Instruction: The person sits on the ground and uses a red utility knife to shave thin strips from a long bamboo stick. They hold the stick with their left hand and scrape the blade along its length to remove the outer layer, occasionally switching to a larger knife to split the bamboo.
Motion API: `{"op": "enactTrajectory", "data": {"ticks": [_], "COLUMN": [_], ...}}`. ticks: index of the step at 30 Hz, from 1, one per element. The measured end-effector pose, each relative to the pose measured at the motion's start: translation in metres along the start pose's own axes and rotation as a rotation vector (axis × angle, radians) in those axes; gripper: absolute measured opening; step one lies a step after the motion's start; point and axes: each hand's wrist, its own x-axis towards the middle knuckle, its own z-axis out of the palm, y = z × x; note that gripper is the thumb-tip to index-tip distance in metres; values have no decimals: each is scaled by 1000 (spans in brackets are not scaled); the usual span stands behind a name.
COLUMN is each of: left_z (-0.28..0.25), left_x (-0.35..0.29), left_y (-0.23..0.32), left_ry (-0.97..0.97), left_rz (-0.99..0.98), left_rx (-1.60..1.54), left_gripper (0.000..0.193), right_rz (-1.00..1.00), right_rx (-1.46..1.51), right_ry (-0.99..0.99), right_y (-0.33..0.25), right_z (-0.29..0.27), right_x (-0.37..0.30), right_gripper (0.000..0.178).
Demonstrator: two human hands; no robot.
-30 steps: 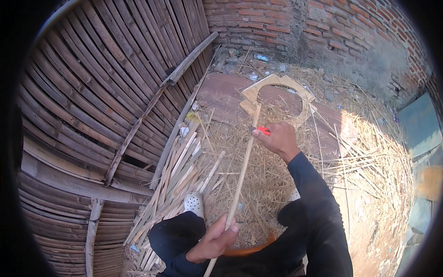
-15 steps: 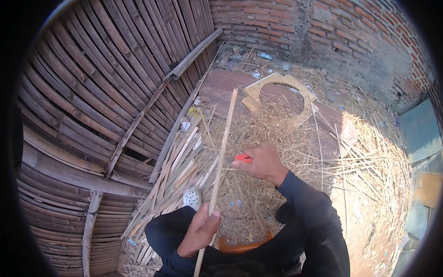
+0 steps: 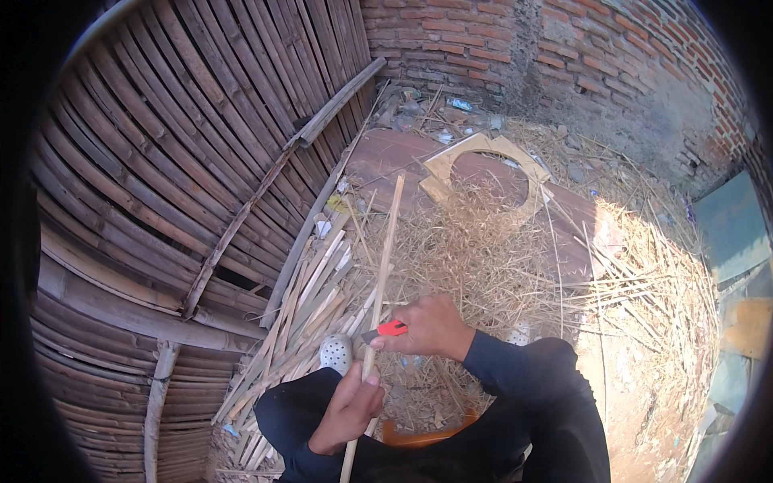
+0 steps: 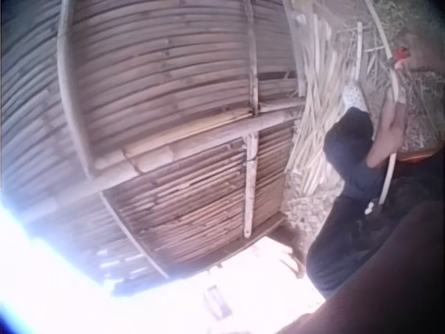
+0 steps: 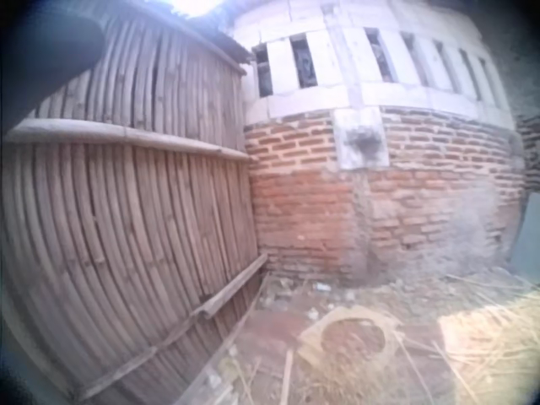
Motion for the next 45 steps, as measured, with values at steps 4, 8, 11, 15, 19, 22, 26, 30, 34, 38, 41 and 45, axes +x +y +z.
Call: {"op": "enactTrajectory", "data": {"ticks": [4,8,11,15,19,22,26,30,34,38,41,45], "left_z": [-4,-3,7,10,5,11,7,-10,-5,-4,-4,-2], "left_x": [5,3,-3,-7,-9,-15,-15,0,1,-2,1,3], "left_y": [-4,-4,-14,-12,-19,-27,-6,-14,-2,6,-2,0], "left_ry": [-30,-51,-102,-137,-135,-219,-158,-13,22,32,11,16], "left_rz": [24,4,7,-53,-58,40,-123,-108,-67,-50,-30,0], "left_rx": [23,30,48,57,93,157,-25,-124,-146,-149,-166,-100], "left_gripper": [9,8,9,9,11,10,15,25,25,25,24,24], "right_rz": [-46,117,370,523,509,827,818,445,86,75,92,-51], "right_rx": [-92,-147,-170,-192,-232,-167,-130,-21,-64,-76,-72,12], "right_ry": [13,96,149,65,57,221,356,183,-64,-10,11,-28], "right_y": [10,37,73,81,90,148,152,76,1,5,10,-13], "right_z": [1,3,-12,-31,-21,-33,-51,-29,-7,-1,1,2], "right_x": [7,15,31,33,29,37,27,11,-5,-2,0,-9], "right_gripper": [65,66,69,71,73,74,74,70,65,63,63,64]}}
